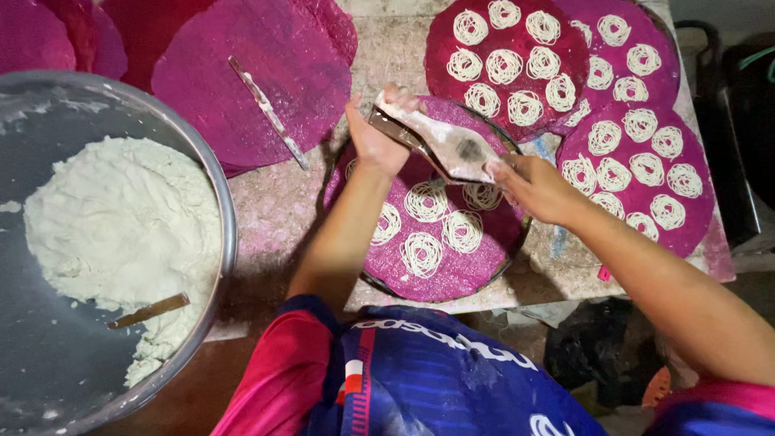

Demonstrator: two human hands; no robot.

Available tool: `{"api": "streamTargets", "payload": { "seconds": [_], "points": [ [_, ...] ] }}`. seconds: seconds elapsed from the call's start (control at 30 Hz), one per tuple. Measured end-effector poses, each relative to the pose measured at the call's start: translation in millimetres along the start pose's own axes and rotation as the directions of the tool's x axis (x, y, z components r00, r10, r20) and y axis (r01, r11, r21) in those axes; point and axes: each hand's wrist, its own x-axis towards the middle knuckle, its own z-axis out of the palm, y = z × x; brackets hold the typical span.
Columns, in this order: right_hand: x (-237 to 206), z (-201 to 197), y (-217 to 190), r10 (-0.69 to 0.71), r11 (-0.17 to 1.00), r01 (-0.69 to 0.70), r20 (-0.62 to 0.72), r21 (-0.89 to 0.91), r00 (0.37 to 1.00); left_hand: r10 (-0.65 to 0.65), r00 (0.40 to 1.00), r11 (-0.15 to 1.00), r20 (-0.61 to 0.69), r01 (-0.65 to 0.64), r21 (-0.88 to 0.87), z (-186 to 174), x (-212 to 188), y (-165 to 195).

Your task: The person scoops white batter from a large basin into a handheld extruder, then squeezes the extruder to pipe spiral batter nests onto round pink mats on the work table. Filled mats are moved to a slatted wooden rack, and the person reloads the extruder to continue piping more nests.

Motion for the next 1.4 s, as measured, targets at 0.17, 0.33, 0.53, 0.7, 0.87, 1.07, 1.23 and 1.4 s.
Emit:
{"api": "streamTargets", "payload": {
  "seconds": [0.17,0.33,0.53,0.7,0.87,1.07,1.23,1.4],
  "points": [
    [-2,6,11,0.021,0.970,-0.044,0.099,0.241,0.995,-0.239,0.925,0.489,-0.296,0.378,0.786,-29,-11,-4],
    [1,11,17,0.038,0.960,-0.027,-0.034,0.280,0.999,-0.235,0.898,0.273,-0.373,0.429,0.861,-61,-26,-14],
    [6,10,47,-0.063,0.923,0.053,0.012,0.381,0.998,0.022,0.987,-0.040,0.161,-0.160,0.986,-54,-42,14],
    [11,-1,61,-0.015,0.952,-0.092,0.344,0.292,0.939,-0.061,0.994,0.994,0.089,0.052,0.099,-17,-5,-14],
    [19,-28,42,0.124,0.992,-0.125,0.068,0.004,0.990,-0.009,0.931,0.991,0.365,0.059,-0.124,-1,42,-34],
    [28,-10,19,-0.043,0.997,0.037,-0.088,-0.071,0.995,0.023,0.972,0.995,0.232,0.000,-0.100,-7,60,-22],
    [27,-29,20,0.022,0.983,-0.026,-0.024,-0.181,0.999,0.036,0.993,0.987,0.113,-0.018,-0.158,-5,59,-40],
    [38,-23,15,-0.157,0.983,0.138,-0.159,-0.123,0.975,0.105,0.988,0.992,0.116,-0.095,-0.082,10,72,-25]
  ]
}}
